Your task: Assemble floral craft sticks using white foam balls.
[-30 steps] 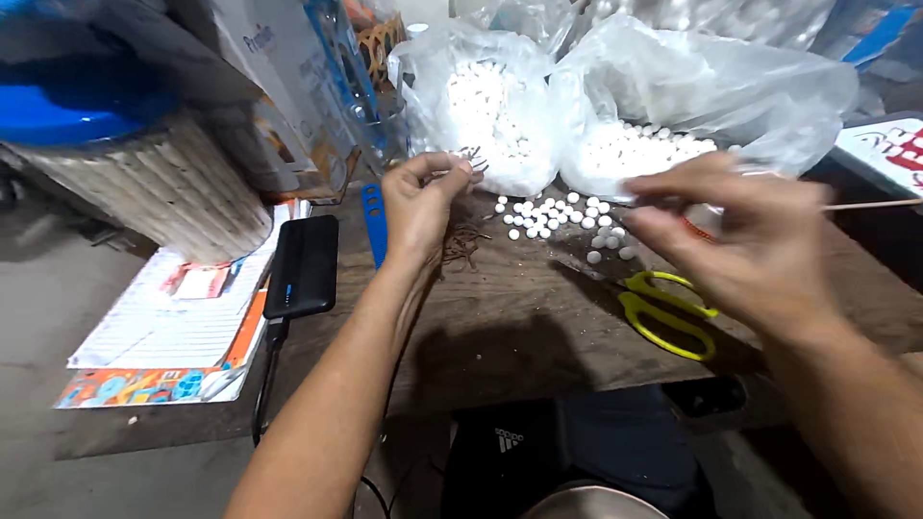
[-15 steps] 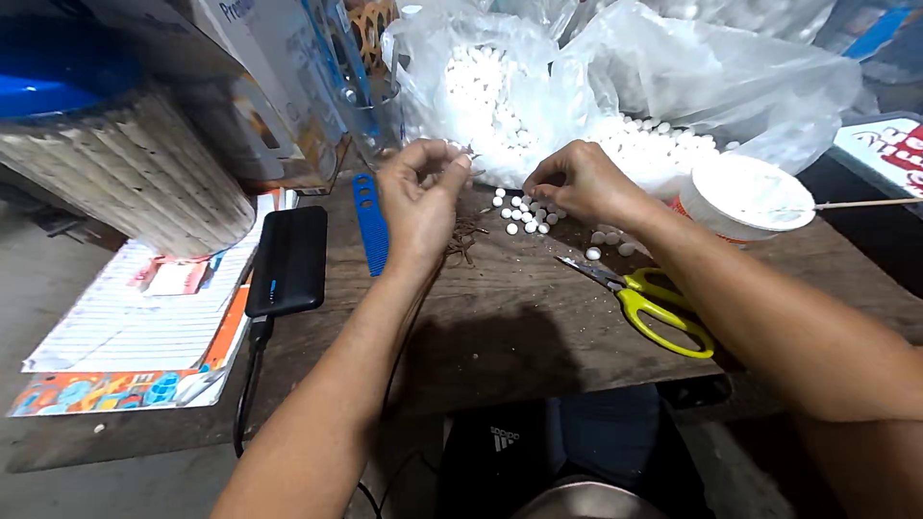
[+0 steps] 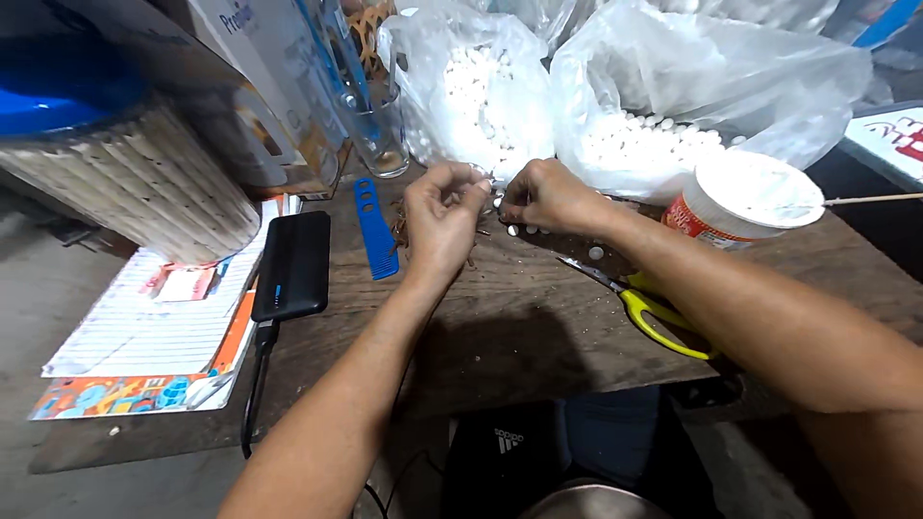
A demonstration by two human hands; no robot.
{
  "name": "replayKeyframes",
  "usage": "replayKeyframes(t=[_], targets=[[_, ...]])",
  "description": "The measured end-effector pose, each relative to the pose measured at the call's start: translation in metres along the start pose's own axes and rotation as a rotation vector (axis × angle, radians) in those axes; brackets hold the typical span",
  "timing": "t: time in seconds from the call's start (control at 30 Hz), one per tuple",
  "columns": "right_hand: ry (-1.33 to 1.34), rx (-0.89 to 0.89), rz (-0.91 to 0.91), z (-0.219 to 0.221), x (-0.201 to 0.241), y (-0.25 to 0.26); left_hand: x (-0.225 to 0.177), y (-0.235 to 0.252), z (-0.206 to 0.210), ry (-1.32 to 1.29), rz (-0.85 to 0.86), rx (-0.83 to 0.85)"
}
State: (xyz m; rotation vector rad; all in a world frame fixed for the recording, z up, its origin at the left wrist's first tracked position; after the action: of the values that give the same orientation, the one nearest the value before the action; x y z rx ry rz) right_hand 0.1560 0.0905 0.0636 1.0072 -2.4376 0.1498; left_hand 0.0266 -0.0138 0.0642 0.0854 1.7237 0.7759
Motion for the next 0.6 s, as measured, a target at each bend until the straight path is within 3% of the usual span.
replayKeyframes(t=[0.13, 0.27, 0.4, 0.6], targets=[[0.215, -0.148, -0.091, -0.014, -0.006, -0.015, 0.002, 0.002, 0.006, -0.025, -0.012, -0.012], [0.817, -0.322, 0.027, -0.032, -0.012, -0.040, -0.007, -0.011, 0.008, 0.033, 0.040, 0.108], [1.211, -0.255, 0.148, -0.024, -0.016, -0.054, -0.010, -0.017, 0.017, 0.037, 0.120, 0.158], [1.281, -0.165, 0.159, -0.019, -0.020, -0.056, -0.010, -0.018, 0.021, 0.023, 0.133, 0.151]])
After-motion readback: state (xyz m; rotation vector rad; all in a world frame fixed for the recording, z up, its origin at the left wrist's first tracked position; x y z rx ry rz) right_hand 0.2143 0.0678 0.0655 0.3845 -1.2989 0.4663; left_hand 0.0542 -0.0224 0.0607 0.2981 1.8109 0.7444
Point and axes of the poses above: each hand's wrist, its own y-axis towards the middle knuckle, its own z-axis out of the palm, x = y × z, the point moved 4 cm from there along y, towards the middle knuckle, and after that the axes turned 4 degrees about -x, right-handed, at the moved point
